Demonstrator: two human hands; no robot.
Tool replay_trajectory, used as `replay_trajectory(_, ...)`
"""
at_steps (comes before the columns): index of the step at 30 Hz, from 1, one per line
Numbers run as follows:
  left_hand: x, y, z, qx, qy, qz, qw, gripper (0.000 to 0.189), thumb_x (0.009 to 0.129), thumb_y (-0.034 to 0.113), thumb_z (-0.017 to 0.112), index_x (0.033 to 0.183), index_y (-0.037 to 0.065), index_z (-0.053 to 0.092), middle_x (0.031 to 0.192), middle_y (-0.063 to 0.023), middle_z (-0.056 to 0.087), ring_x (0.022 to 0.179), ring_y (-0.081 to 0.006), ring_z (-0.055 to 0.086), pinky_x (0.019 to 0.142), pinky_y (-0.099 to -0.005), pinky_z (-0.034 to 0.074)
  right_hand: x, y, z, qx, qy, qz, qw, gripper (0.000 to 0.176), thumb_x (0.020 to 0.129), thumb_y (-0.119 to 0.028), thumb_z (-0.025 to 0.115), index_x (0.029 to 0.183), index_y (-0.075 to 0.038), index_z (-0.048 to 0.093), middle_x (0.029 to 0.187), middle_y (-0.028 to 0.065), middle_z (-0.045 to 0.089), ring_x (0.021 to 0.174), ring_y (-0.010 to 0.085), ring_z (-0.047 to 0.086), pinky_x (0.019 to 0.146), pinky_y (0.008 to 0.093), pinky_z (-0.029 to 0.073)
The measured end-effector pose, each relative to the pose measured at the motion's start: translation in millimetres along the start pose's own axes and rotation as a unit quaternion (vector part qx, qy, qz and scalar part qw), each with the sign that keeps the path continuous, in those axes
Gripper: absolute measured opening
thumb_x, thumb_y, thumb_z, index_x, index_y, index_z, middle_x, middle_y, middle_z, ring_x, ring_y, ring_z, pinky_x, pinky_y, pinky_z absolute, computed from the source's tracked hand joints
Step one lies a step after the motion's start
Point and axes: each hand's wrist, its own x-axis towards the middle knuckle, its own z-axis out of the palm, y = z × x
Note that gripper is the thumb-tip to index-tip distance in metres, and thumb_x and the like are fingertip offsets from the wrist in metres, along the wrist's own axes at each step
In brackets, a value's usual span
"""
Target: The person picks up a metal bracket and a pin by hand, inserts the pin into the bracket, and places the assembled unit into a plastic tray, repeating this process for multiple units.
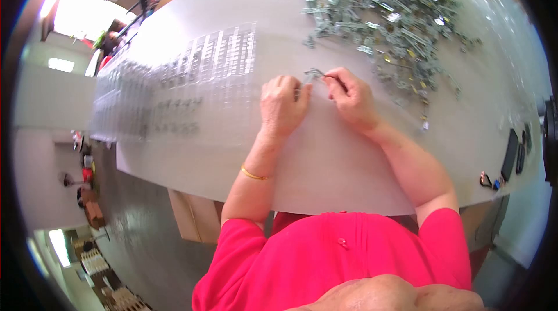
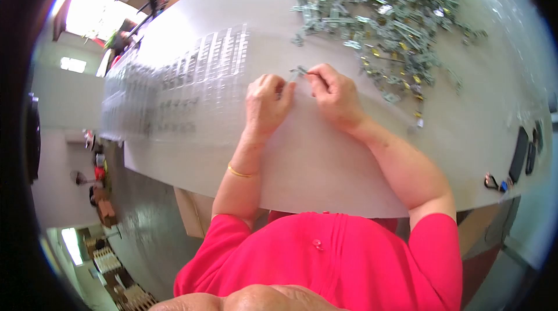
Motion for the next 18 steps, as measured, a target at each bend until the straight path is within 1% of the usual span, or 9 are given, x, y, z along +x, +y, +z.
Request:
replay_trajectory(2,-0.9,-0.5,1.6,0.005,0.005,-0.009,1.0,0.018,0.084,0.02,0.073,0.081,0.005,0.062,0.078,-0.0109,0.063,0.078,-0.0319,0.06,0.077,-0.0432,0.047,0.4,-2.7,-1.7,-0.014,0.007,0.032,0.999,0.01,0.097,-0.013,0.061,0.099,-0.005,0.066,0.071,0.0056,0.064,0.065,0.0111,0.06,0.061,0.0279,0.049)
replay_trajectory(3,-1.0,-0.9,2.6,-0.008,0.001,-0.01,1.0,0.018,0.083,0.019,0.072,0.08,0.005,0.061,0.081,-0.0112,0.064,0.081,-0.0325,0.061,0.078,-0.0437,0.047,1.0,-1.6,-0.7,-0.002,-0.007,0.021,1.0,0.01,0.097,-0.013,0.061,0.099,-0.005,0.066,0.071,0.0056,0.064,0.065,0.0111,0.06,0.061,0.0279,0.049)
replay_trajectory(6,-2.2,-2.6,4.5,-0.024,0.005,-0.027,0.999,0.017,0.083,0.019,0.073,0.084,0.004,0.064,0.081,-0.0119,0.064,0.08,-0.0327,0.061,0.078,-0.0427,0.047,1.1,1.3,0.0,0.004,-0.002,0.013,1.0,0.01,0.098,-0.013,0.061,0.1,-0.005,0.065,0.071,0.0038,0.063,0.065,0.0092,0.059,0.061,0.0261,0.048)
replay_trajectory(9,0.7,-0.5,-1.8,-0.049,0.007,-0.049,0.998,0.018,0.084,0.02,0.072,0.085,0.004,0.064,0.083,-0.0123,0.065,0.081,-0.0333,0.061,0.078,-0.0427,0.047,0.7,0.0,-2.1,0.031,-0.013,0.031,0.999,0.01,0.099,-0.013,0.06,0.101,-0.004,0.065,0.072,0.0006,0.062,0.066,0.0073,0.057,0.061,0.0242,0.046)
replay_trajectory(11,4.2,4.3,-9.5,-0.046,0.023,-0.057,0.997,0.019,0.084,0.02,0.072,0.084,0.002,0.064,0.081,-0.0127,0.065,0.078,-0.0323,0.061,0.075,-0.0419,0.048,1.0,-0.8,-2.2,0.043,-0.012,0.052,0.998,0.01,0.1,-0.013,0.059,0.101,-0.005,0.065,0.073,-0.0019,0.06,0.065,0.0055,0.055,0.059,0.0228,0.044)
replay_trajectory(13,7.4,9.0,-17.5,-0.067,0.024,-0.081,0.994,0.019,0.084,0.017,0.074,0.083,0.001,0.065,0.079,-0.0129,0.065,0.072,-0.029,0.062,0.069,-0.0396,0.05,1.3,0.5,-1.9,0.047,-0.017,0.049,0.998,0.01,0.1,-0.014,0.059,0.101,-0.005,0.064,0.072,-0.0025,0.059,0.065,0.0048,0.054,0.059,0.0223,0.044)
replay_trajectory(14,9.2,10.7,-21.4,-0.065,0.027,-0.084,0.994,0.019,0.084,0.017,0.074,0.083,0.001,0.065,0.079,-0.0129,0.065,0.072,-0.029,0.062,0.069,-0.0396,0.05,1.6,1.6,-2.0,0.05,-0.017,0.051,0.997,0.01,0.1,-0.014,0.059,0.101,-0.005,0.064,0.072,-0.003,0.059,0.065,0.0042,0.053,0.058,0.0218,0.043)
replay_trajectory(16,12.9,12.9,-30.5,-0.097,0.032,-0.089,0.991,0.017,0.084,0.014,0.075,0.084,0.0,0.067,0.079,-0.012,0.066,0.068,-0.0226,0.062,0.063,-0.035,0.051,2.5,4.4,-1.5,0.051,-0.013,0.052,0.997,0.01,0.1,-0.014,0.059,0.101,-0.005,0.064,0.072,-0.003,0.058,0.065,0.0039,0.052,0.058,0.0216,0.042)
replay_trajectory(18,17.4,16.7,-45.3,-0.109,0.028,-0.11,0.987,0.016,0.084,0.013,0.075,0.085,0.0,0.068,0.079,-0.0115,0.067,0.069,-0.0199,0.063,0.063,-0.0329,0.051,1.7,5.0,-0.6,0.052,-0.008,0.054,0.997,0.01,0.1,-0.014,0.059,0.101,-0.005,0.064,0.071,-0.0029,0.058,0.064,0.0035,0.052,0.057,0.0214,0.042)
